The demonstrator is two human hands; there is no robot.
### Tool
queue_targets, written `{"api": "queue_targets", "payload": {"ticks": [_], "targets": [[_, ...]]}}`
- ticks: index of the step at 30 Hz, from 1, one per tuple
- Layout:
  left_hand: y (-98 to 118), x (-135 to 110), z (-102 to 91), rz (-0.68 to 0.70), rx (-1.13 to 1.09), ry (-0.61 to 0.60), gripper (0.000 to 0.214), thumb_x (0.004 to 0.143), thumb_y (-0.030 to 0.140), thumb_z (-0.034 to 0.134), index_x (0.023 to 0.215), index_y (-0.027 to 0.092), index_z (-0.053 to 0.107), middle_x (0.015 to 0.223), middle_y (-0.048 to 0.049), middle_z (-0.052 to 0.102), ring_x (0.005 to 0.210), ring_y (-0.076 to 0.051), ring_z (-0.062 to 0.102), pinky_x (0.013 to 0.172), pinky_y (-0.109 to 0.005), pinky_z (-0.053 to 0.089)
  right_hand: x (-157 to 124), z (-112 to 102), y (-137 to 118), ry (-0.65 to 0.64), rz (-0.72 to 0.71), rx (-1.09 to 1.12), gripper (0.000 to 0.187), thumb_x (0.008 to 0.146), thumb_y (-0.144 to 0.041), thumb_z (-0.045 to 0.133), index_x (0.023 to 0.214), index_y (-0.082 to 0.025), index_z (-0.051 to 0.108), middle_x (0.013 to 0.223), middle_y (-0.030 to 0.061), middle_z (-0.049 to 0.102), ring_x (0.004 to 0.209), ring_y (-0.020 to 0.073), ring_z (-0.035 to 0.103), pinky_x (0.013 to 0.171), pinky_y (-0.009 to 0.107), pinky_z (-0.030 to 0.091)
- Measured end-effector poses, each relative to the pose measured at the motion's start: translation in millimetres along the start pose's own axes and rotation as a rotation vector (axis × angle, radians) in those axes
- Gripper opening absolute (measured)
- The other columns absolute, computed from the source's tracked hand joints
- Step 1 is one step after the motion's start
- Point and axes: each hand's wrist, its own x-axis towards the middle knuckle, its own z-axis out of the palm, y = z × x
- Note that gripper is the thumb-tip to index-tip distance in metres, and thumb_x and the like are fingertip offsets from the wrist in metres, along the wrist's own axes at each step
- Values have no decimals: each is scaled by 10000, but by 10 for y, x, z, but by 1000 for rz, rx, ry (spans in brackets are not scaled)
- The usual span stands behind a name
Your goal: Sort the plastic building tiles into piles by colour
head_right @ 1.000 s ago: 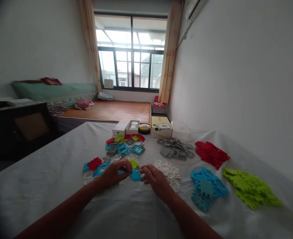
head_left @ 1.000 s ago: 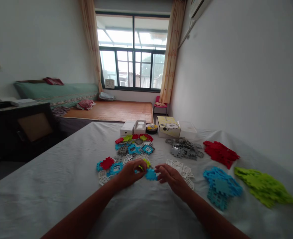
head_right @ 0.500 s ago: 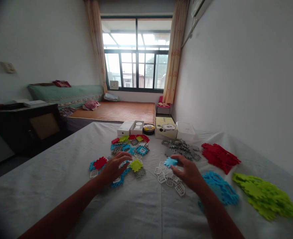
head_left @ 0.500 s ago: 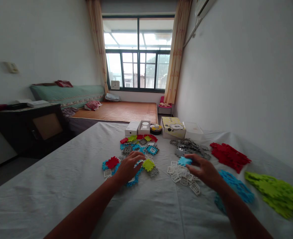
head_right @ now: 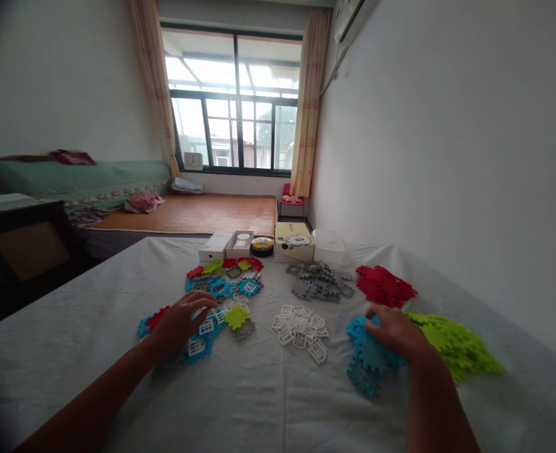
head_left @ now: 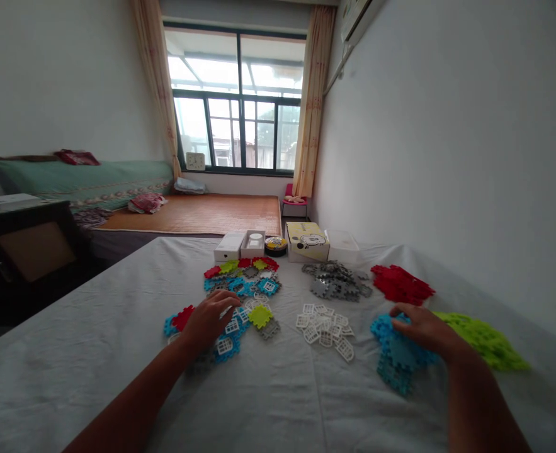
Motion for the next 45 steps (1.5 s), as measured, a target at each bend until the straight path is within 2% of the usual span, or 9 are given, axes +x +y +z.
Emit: {"api": "queue_targets", "payload": {"ticks": [3, 7, 12, 16, 18, 22, 26, 32, 45], "targets": [[-53, -5, -22, -56, 23, 11, 235, 884, 241, 447, 956, 242, 671, 1050, -30, 657, 1014, -205, 581, 910, -347, 458, 41, 31, -113, 103, -20, -49, 249, 770, -368, 498, 882, -239, 678, 907, 68, 714, 861, 242, 655, 770, 344, 480], [-71, -11, -82, -151, 33, 25, 270, 875, 230, 435, 1008, 244, 669, 1060, -38, 659, 1043, -210, 576, 930, -345, 449, 112, 197, -540, 266, -146, -25, 304, 825, -340, 443, 1017, -231, 652, 986, 86, 697, 967, 253, 627, 823, 377, 481], [-74, -61, -256, -156, -111, -271, 260, 846, 365, 532, 1029, 252, 679, 1047, -26, 671, 996, -197, 597, 920, -296, 446, 22, 497, -1131, 139, -465, 128, 259, 842, -285, 453, 989, -246, 663, 1003, 60, 697, 982, 217, 622, 882, 369, 473], [-141, -131, -332, -116, -105, -374, 533, 680, 437, 724, 1176, 272, 618, 1220, -45, 603, 1154, -244, 518, 998, -329, 395, -89, 639, -1361, 31, -548, 191, 239, 847, -266, 463, 981, -255, 661, 999, 46, 698, 964, 199, 634, 867, 349, 481], [-188, -156, -328, -138, -45, -369, 566, 682, 407, 728, 1214, 265, 594, 1272, -66, 572, 1196, -258, 489, 1008, -350, 388, -128, 667, -1418, 0, -566, 201, 241, 855, -257, 461, 987, -253, 662, 1003, 53, 698, 963, 199, 636, 858, 346, 486], [-307, -175, -309, -206, 53, -281, 357, 815, 267, 570, 1168, 276, 619, 1259, -47, 586, 1156, -217, 529, 991, -330, 405, -169, 680, -1469, -9, -577, 224, 244, 855, -251, 459, 973, -260, 673, 998, 57, 703, 957, 207, 642, 842, 349, 502], [-471, -200, -345, -387, 154, -188, 333, 827, 208, 512, 1124, 277, 644, 1215, -38, 617, 1110, -208, 561, 956, -322, 426, -166, 707, -1451, 1, -568, 254, 241, 865, -286, 456, 978, -265, 668, 1016, 64, 701, 972, 219, 641, 876, 376, 501], [-544, -254, -463, -381, 20, -358, 413, 722, 329, 648, 1123, 230, 657, 1066, -66, 670, 940, -228, 628, 829, -306, 476, -157, 783, -1422, -12, -550, 245, 232, 875, -312, 454, 956, -266, 667, 1016, 54, 703, 966, 211, 649, 878, 359, 506], [-479, -214, -534, -438, 171, -312, 235, 719, 234, 595, 923, 244, 712, 889, -25, 676, 836, -193, 617, 716, -251, 454, -178, 818, -1442, -62, -529, 295, 233, 882, -317, 456, 973, -263, 663, 1017, 47, 698, 951, 206, 648, 853, 346, 510]]}}
